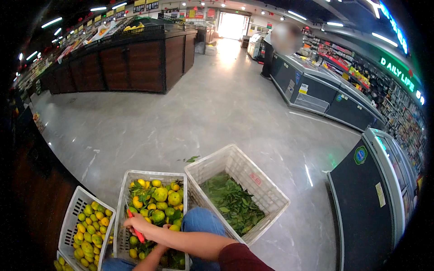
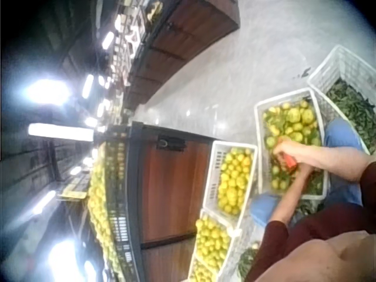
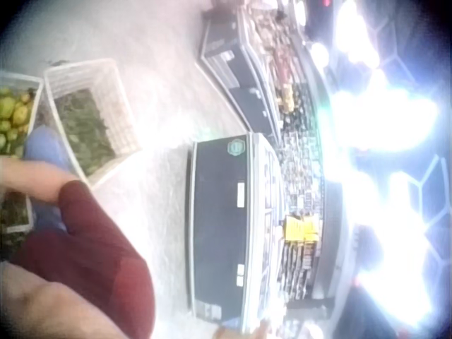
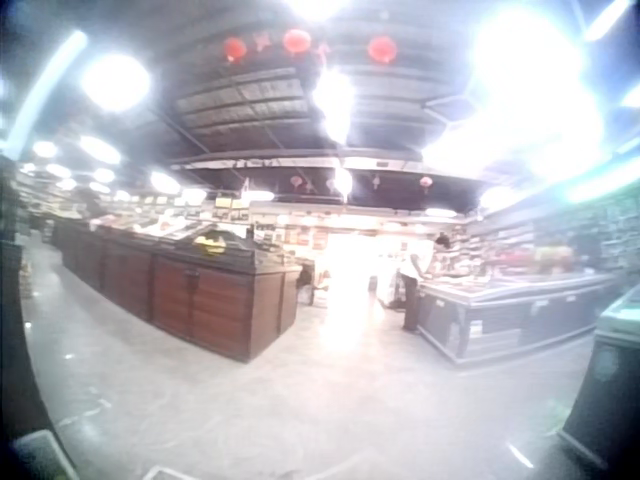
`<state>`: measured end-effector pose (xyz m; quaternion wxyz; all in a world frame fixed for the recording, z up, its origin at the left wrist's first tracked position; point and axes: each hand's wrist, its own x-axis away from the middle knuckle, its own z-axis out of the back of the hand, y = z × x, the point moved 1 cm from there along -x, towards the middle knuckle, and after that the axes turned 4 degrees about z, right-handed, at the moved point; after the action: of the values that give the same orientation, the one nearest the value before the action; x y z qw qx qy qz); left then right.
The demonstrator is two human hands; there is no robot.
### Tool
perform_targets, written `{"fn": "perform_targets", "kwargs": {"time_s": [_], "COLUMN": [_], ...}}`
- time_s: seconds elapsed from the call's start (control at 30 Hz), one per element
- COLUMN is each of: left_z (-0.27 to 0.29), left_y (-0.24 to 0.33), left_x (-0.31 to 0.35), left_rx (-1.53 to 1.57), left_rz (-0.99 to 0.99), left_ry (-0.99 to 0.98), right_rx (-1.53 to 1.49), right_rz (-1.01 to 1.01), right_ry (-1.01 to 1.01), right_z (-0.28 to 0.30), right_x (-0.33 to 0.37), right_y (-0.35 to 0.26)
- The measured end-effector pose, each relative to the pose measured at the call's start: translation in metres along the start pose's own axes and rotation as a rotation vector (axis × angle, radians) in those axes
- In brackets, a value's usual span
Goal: The person sits on the floor and uses red-handled shears to trim leaves and stems from small citrus fruits. They pick each fruit from a crate, cut off the foliage, and place the trimmed fruit into a separate crate while discarding the leaves into a third crate.
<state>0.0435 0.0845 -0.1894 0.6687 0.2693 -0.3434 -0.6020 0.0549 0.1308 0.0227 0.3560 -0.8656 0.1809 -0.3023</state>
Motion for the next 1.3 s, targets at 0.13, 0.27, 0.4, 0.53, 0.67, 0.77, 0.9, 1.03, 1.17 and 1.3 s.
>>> {"fn": "perform_targets", "kwargs": {"time_s": [0.13,0.27,0.4,0.53,0.67,0.77,0.9,1.03,1.17,1.3], "left_z": [0.045,0.11,0.166,0.217,0.235,0.233,0.233,0.233,0.227,0.22], "left_y": [0.036,0.068,0.066,0.09,0.107,0.097,0.098,0.101,0.099,0.105], "left_x": [0.011,0.034,0.046,0.082,0.103,0.111,0.121,0.127,0.131,0.131], "left_rx": [0.636,1.58,1.853,1.8,1.816,1.86,1.903,1.984,1.933,1.901], "left_rz": [0.383,0.512,0.207,-0.022,-0.046,-0.01,0.092,0.204,0.276,0.36], "left_ry": [0.075,0.203,0.356,0.585,0.69,0.569,0.531,0.532,0.515,0.477], "right_rx": [0.018,-0.037,0.152,0.795,1.242,1.409,1.63,1.7,1.744,1.745], "right_rz": [0.072,0.098,0.118,0.421,0.736,0.875,1.026,1.083,1.145,1.191], "right_ry": [0.061,0.13,0.049,-0.026,-0.044,-0.094,-0.046,-0.025,-0.032,-0.042], "right_z": [0.01,0.008,0.012,0.003,-0.005,-0.013,-0.014,-0.014,-0.021,-0.021], "right_x": [-0.003,-0.002,0.021,0.032,0.045,0.046,0.04,0.035,0.035,0.031], "right_y": [-0.013,-0.007,-0.017,-0.013,-0.005,-0.004,-0.005,-0.004,-0.004,0.002]}}
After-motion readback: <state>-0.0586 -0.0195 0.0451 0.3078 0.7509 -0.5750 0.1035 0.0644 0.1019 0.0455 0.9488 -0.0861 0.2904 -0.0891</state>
